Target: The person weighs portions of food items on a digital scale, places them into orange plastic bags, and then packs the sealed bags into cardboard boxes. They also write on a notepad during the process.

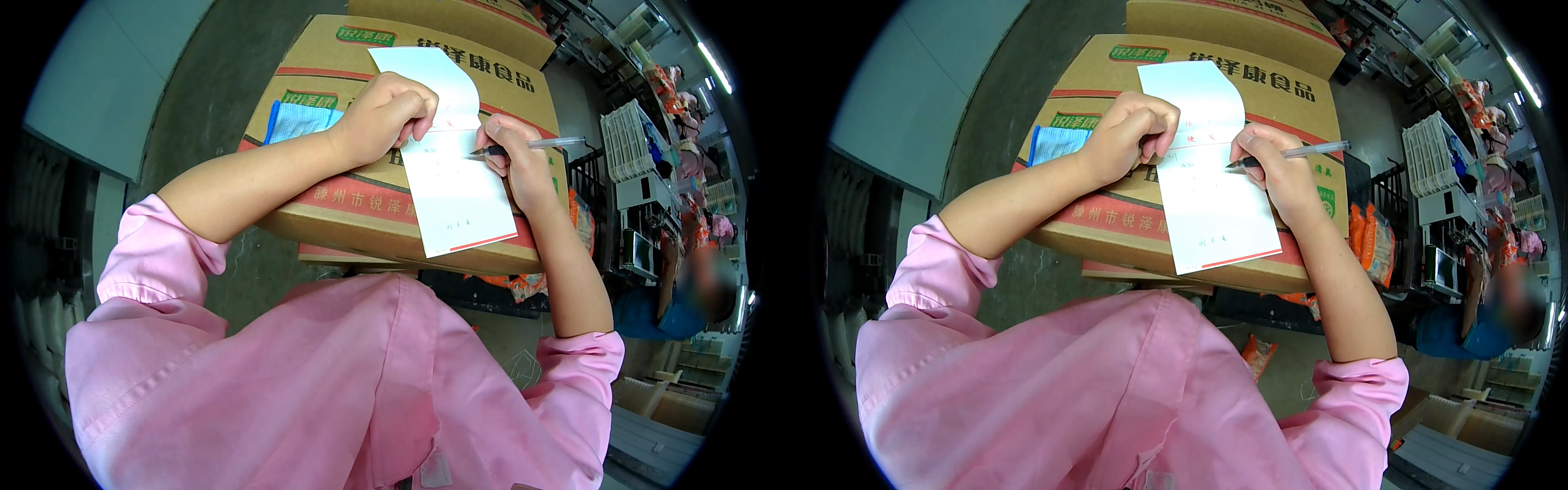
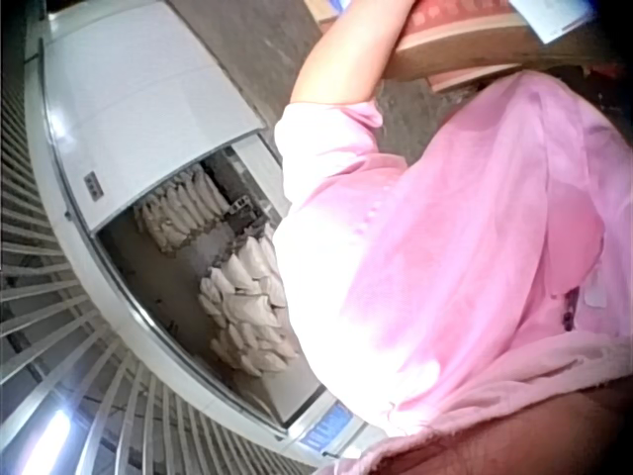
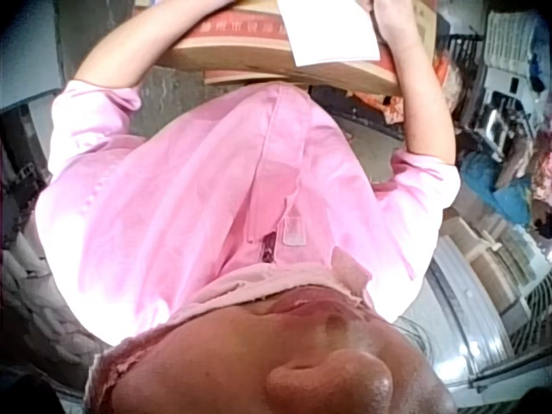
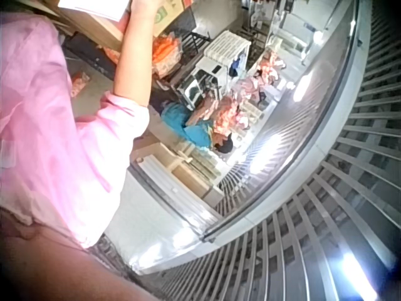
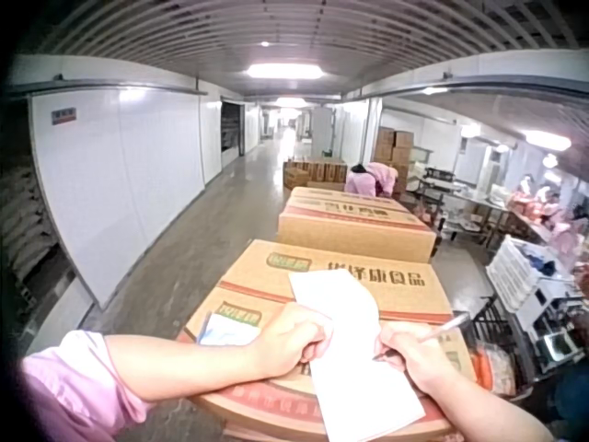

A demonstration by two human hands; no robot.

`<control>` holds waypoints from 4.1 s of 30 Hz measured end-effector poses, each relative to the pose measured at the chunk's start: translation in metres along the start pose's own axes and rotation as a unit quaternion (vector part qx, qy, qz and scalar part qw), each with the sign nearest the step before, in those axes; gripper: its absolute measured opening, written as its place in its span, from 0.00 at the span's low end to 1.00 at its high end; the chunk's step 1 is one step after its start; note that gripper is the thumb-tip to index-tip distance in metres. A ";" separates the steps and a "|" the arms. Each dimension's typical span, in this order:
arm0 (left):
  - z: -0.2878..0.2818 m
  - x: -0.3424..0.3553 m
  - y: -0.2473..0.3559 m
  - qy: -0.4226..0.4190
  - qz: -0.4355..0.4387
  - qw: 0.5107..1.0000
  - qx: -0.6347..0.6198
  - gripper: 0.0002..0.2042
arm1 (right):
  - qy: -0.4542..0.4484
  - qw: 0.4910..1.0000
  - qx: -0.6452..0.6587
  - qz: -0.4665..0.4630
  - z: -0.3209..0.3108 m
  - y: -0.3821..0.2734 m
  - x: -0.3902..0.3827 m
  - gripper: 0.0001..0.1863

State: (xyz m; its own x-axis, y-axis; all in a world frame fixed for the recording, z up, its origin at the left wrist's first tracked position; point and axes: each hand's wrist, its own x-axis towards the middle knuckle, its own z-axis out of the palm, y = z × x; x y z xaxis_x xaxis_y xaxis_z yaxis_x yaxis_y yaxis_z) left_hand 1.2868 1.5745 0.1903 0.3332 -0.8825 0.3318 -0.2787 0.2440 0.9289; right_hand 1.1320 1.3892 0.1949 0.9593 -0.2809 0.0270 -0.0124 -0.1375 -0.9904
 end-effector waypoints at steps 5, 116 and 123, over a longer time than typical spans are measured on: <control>0.002 0.001 -0.001 0.013 0.008 0.999 0.031 0.16 | -0.004 1.000 0.001 -0.003 0.000 -0.001 0.000 0.15; 0.700 -0.369 0.147 -0.548 -0.004 0.830 0.103 0.17 | 0.869 0.481 0.103 -0.046 0.131 0.127 -0.908 0.12; 0.738 -0.383 0.136 -0.581 0.015 0.807 0.109 0.16 | 0.849 0.521 0.047 0.071 0.171 0.143 -0.924 0.12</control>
State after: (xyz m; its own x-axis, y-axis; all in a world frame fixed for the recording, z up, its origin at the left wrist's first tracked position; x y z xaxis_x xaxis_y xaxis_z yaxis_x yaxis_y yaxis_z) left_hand 0.4568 1.6493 0.0679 -0.7105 -0.6892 -0.1418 -0.4642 0.3077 0.8306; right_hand 0.2924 1.7916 0.0053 -0.6837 -0.7283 -0.0460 0.0415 0.0242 -0.9988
